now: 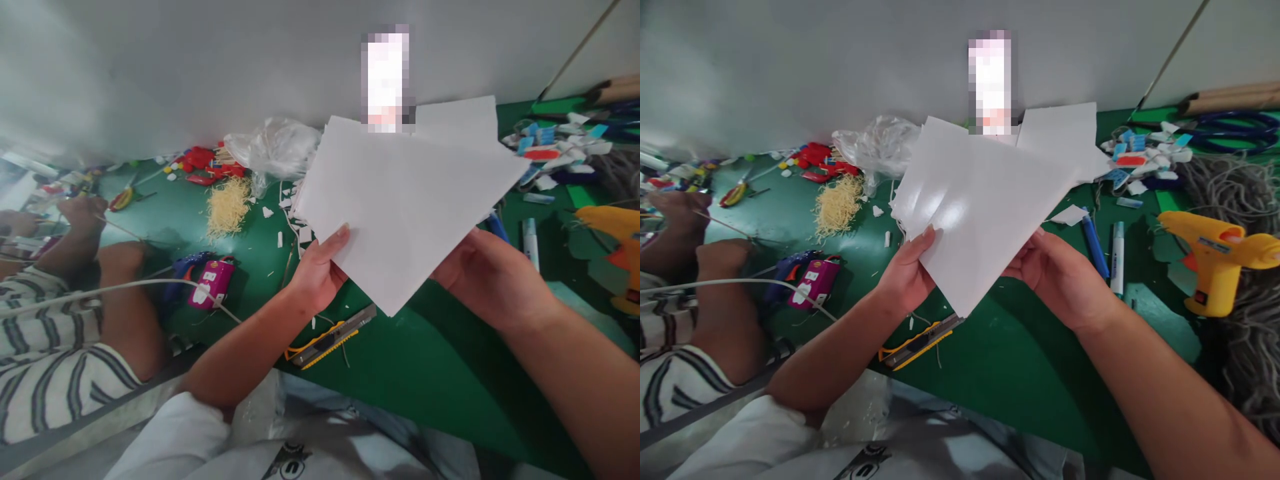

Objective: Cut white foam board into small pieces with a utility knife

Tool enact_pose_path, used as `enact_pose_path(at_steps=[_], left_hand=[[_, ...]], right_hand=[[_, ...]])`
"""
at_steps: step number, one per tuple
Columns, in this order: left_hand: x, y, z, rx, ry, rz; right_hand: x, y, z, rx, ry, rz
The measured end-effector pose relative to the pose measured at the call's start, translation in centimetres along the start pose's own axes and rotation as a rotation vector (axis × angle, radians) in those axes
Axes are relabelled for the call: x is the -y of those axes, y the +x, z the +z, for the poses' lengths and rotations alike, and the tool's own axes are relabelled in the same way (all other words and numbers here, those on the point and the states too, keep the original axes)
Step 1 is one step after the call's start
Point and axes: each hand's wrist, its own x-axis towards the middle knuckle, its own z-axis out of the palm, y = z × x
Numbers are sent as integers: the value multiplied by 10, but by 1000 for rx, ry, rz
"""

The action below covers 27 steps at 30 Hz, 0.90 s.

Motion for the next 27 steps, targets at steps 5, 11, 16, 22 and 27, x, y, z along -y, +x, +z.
enact_pose_path(at_steps=[5, 11, 16, 22, 27], left_hand=[[-5, 1, 0, -50, -19, 62], [-6, 1, 2, -140, -38, 118], [-6, 0, 3, -120, -36, 99], [-5, -1, 4, -126, -26, 77], [-7, -4, 6, -147, -39, 65]], right_hand=[[-1, -1, -6, 2, -34, 4], [-7, -2, -9, 92, -84, 90], [-9, -1, -11, 184, -134, 152], [-7, 1, -13, 188, -138, 138], [-7, 1, -13, 222, -147, 120]])
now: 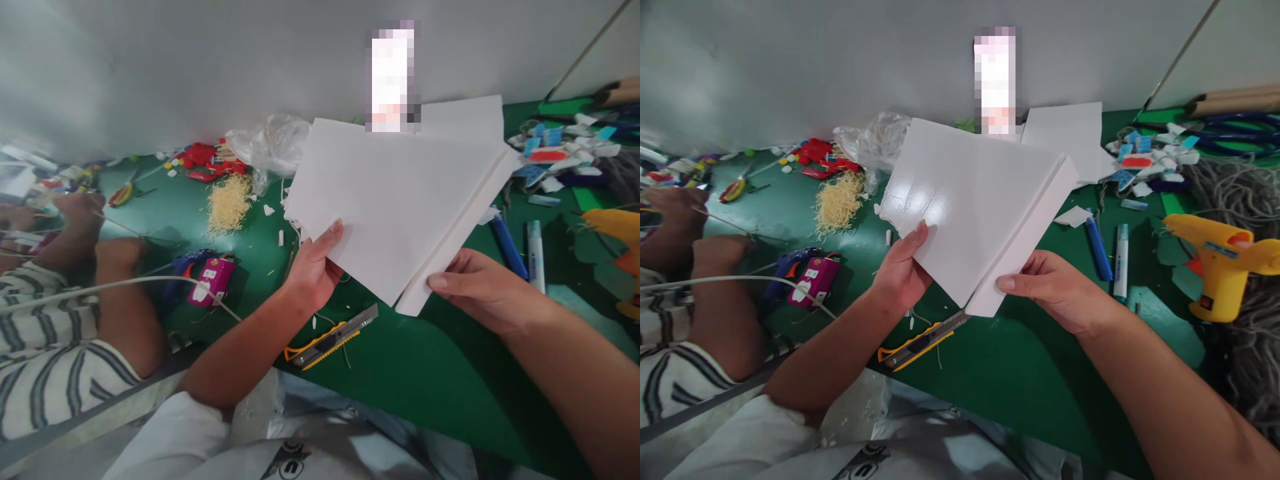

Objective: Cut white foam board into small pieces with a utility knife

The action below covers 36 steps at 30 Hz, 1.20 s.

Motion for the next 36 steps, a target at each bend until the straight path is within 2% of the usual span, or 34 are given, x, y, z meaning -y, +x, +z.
enact_pose_path(at_steps=[4, 10, 19, 23, 25, 26, 28, 29, 30, 33, 36], left_hand=[[0, 0, -1, 9, 16, -15], [1, 1, -3, 12, 0, 91], [1, 0, -4, 56, 65, 78], [1, 3, -5, 54, 124, 146], [1, 4, -5, 69, 167, 184], [0, 5, -6, 80, 192, 202], [-1, 7, -8, 105, 252, 214], [-1, 7, -9, 119, 289, 201], [-2, 8, -10, 134, 329, 175], [-6, 9, -16, 171, 463, 74], [-16, 9, -24, 170, 658, 37]], right_hand=[[0, -2, 0, -9, 0, 19], [-2, -1, 0, -137, 68, 6], [0, 0, 2, -143, 49, 12], [4, 3, 8, -347, 29, -81], [3, 8, 7, -547, 6, -185], [1, 10, 5, -687, -23, -252], [-2, 14, -1, -1027, -203, -370], [-4, 14, -5, -1099, -352, -382], [-6, 14, -9, -1117, -516, -355], [-13, 13, -17, -962, -969, -166], [-21, 12, -17, -805, -1214, -21]])
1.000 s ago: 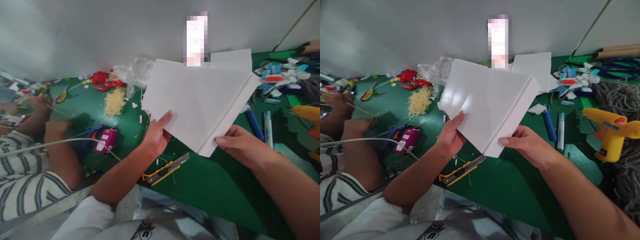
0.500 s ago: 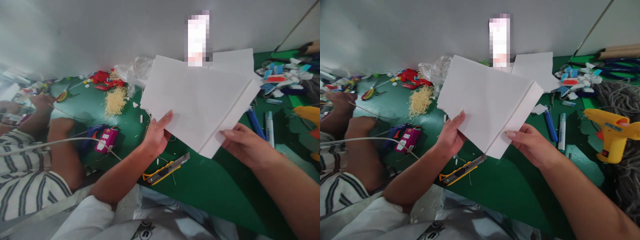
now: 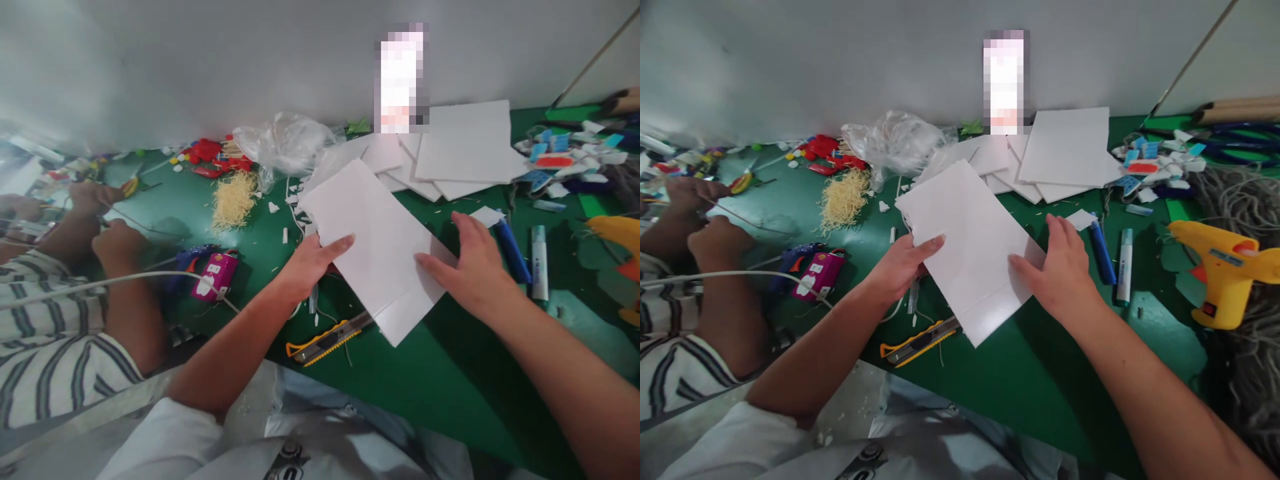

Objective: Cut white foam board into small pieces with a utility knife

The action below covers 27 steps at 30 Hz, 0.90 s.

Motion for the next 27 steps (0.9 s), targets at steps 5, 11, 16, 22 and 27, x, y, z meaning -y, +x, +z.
enact_pose_path(at_steps=[5, 11, 16, 22, 27], left_hand=[[-13, -14, -23, 14, 774, -29], [-6, -73, -19, 132, 1435, 34], [24, -107, -19, 323, 1533, 279], [23, -111, -29, 202, 1425, 393], [-4, -115, -38, 233, 1331, 342]], right_hand=[[0, -6, 7, -19, -201, -82], [1, -6, 1, -43, -266, -100], [-1, -9, -14, -9, -403, -134], [-21, -10, -16, 65, -498, -198], [-27, -5, -10, 48, -450, -218]])
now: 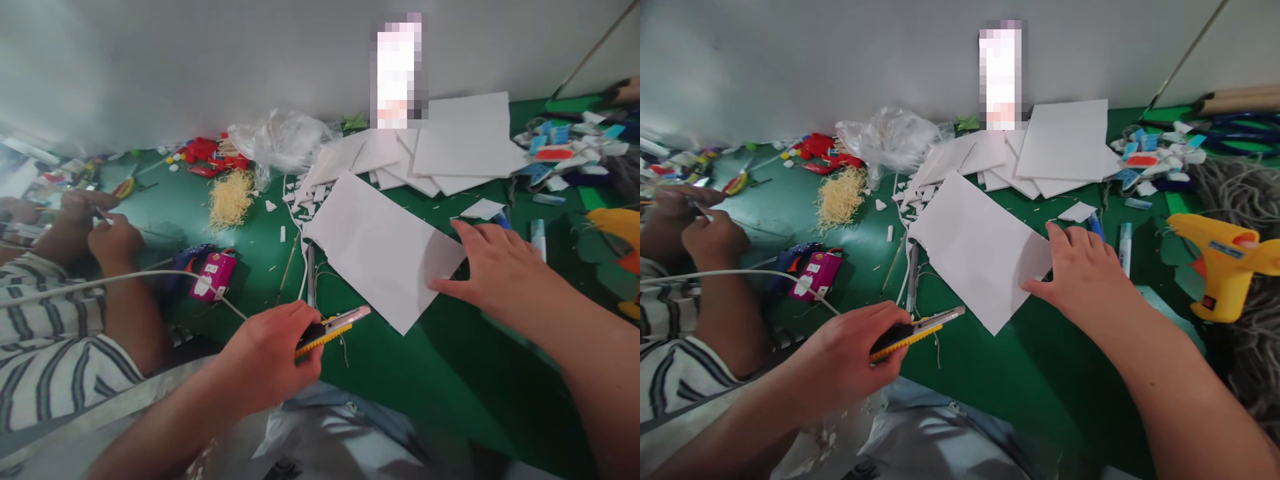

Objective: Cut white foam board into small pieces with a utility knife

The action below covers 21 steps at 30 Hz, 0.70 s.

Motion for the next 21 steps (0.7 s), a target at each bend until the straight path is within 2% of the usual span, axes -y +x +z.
enact_pose_path(at_steps=[3, 6, 9, 13, 17, 21], left_hand=[[0, 0, -21, 104, -30, 11], [-7, 12, -29, 52, -201, 52], [-19, 43, -15, -83, -383, 68], [-36, 99, 17, -203, -411, 139], [-48, 134, 30, -149, -376, 167], [-57, 140, 32, -73, -256, 191]], right_hand=[[3, 1, 0, -14, 12, 9], [8, 1, -1, -60, -5, 18], [14, 1, -4, -51, -34, 26], [13, -1, -6, -48, -67, -3], [6, -1, -7, -21, -60, -59], [3, -1, -6, -4, -50, -80]])
